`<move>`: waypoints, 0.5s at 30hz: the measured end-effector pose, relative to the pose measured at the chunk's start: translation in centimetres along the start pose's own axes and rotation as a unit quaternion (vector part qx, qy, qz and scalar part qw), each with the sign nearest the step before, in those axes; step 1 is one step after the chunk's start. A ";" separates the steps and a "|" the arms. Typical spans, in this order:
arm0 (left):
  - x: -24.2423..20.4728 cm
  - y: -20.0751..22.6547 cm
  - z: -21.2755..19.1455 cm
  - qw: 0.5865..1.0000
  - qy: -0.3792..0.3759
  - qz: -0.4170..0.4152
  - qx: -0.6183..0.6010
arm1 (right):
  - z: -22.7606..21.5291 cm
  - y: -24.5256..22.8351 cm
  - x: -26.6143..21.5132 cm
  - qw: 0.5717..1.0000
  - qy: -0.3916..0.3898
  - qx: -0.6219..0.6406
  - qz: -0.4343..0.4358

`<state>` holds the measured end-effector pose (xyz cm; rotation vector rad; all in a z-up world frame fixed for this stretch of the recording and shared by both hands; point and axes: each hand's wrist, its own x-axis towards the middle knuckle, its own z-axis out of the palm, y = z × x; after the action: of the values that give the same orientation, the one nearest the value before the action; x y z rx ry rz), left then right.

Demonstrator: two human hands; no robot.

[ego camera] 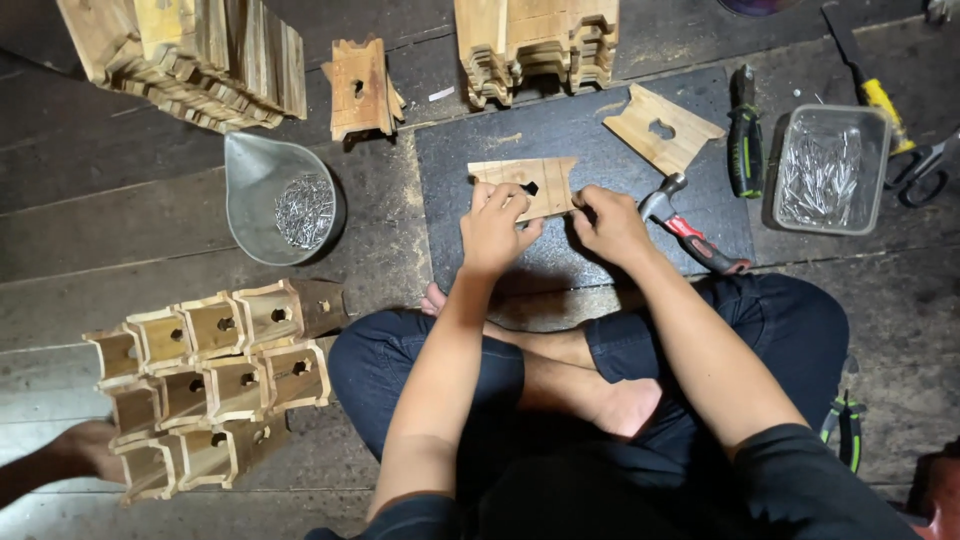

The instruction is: Assembling small wooden box-like structures by hand using tools on a workshop floor.

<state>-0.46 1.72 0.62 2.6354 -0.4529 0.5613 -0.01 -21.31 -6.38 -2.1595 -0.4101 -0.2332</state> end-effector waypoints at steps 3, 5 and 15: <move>0.2 0.1 0.0 0.999 0.008 0.025 0.026 | 0.2 -0.3 0.0 1.000 0.012 0.005 0.011; 0.1 0.1 0.1 0.999 0.001 0.030 0.023 | 0.3 -0.5 -0.2 1.000 0.017 0.001 0.023; 0.0 -0.1 0.5 0.999 -0.035 0.022 0.024 | -2.2 -3.4 0.4 0.998 0.022 0.026 0.051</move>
<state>-0.29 1.59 0.21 2.7036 -0.5267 0.5008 -0.99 -21.20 -2.42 -2.1138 -0.2762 -0.2102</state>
